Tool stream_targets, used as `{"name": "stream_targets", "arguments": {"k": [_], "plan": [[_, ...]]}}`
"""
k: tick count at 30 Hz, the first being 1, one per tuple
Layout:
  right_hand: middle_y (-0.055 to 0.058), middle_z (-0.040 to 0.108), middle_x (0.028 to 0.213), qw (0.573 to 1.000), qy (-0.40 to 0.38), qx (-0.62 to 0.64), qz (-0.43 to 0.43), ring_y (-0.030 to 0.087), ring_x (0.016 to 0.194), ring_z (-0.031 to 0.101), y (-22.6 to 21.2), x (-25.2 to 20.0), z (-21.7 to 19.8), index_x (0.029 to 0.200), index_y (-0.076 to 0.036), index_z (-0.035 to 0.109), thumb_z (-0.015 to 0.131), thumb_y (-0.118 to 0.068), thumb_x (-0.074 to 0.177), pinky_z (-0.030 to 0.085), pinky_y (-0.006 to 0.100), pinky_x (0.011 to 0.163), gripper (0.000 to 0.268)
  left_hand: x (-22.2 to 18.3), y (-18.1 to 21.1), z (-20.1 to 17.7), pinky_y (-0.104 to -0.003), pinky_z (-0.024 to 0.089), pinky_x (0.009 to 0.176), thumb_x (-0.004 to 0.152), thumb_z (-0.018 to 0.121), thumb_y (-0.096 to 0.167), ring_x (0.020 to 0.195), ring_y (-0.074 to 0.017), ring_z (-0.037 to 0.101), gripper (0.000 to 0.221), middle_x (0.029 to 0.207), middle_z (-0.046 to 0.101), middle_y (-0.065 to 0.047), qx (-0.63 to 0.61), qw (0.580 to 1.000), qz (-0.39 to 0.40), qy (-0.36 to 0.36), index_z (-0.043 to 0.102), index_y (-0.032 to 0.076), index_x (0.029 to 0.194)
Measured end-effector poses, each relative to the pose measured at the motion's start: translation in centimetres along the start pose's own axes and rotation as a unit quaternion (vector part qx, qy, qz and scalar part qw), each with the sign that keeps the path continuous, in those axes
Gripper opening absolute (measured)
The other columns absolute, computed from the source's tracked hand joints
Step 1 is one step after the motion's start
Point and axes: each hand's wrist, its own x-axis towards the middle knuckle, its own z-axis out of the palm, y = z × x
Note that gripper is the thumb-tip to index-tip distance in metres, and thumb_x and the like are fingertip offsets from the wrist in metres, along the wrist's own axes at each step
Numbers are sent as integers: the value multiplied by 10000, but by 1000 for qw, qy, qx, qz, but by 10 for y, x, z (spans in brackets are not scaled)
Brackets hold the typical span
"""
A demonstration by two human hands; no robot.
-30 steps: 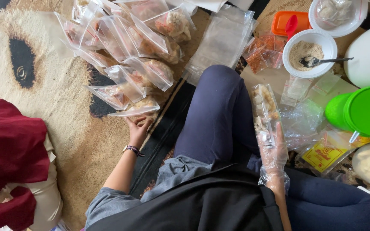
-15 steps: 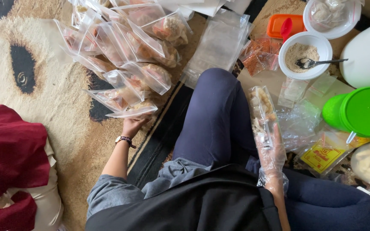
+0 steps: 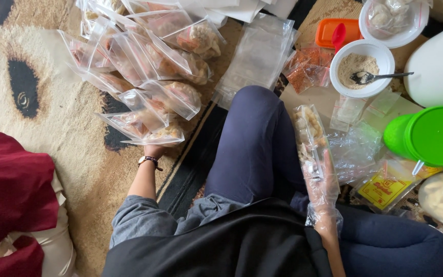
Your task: The person fills small plastic bags with food items, adding different ingredients by hand while wearing gloves, and then seals the bags.
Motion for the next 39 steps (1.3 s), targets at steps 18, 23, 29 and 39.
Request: {"name": "stream_targets", "arguments": {"k": [18, 23, 29, 39], "plan": [[96, 725, 1165, 999, -29, 15, 35, 285, 1064, 694, -5, 7, 0, 1580, -175, 447, 786, -263, 926, 521, 397, 953, 742, 19, -47, 32, -476, 550, 952, 614, 862, 583, 1055, -312, 688, 589, 987, 745, -93, 210, 972, -21, 107, 750, 175, 1023], [105, 736, 1161, 954, -27, 220, 203, 247, 1057, 707, -41, 21, -17, 1466, -132, 529, 771, -271, 935, 544, 357, 949, 600, -46, -30, 51, -491, 464, 1083, 677, 871, 685, 1243, -395, 587, 1118, 1311, 615, -269, 127, 980, -104, 110, 352, 97, 1474], [115, 749, 1156, 803, -15, 465, 373, 202, 1049, 723, -77, 49, -33, 1329, -81, 628, 753, -282, 945, 573, 309, 943, 451, -123, 58, 86, -326, 523, 626, 886, 803, 255, 695, -200, 662, 473, 798, 724, -107, -47, 994, 97, 28, 633, 138, 1311], [141, 760, 1148, 558, 13, 680, 476, 212, 1106, 734, -126, 73, -65, 1185, -31, 734, 730, -279, 959, 584, 317, 991, 336, -126, 336, 224, -378, 598, 784, 960, 584, 50, 837, -253, 721, 397, 878, 760, -29, -126, 856, 495, -81, 624, 116, 1349]]}}
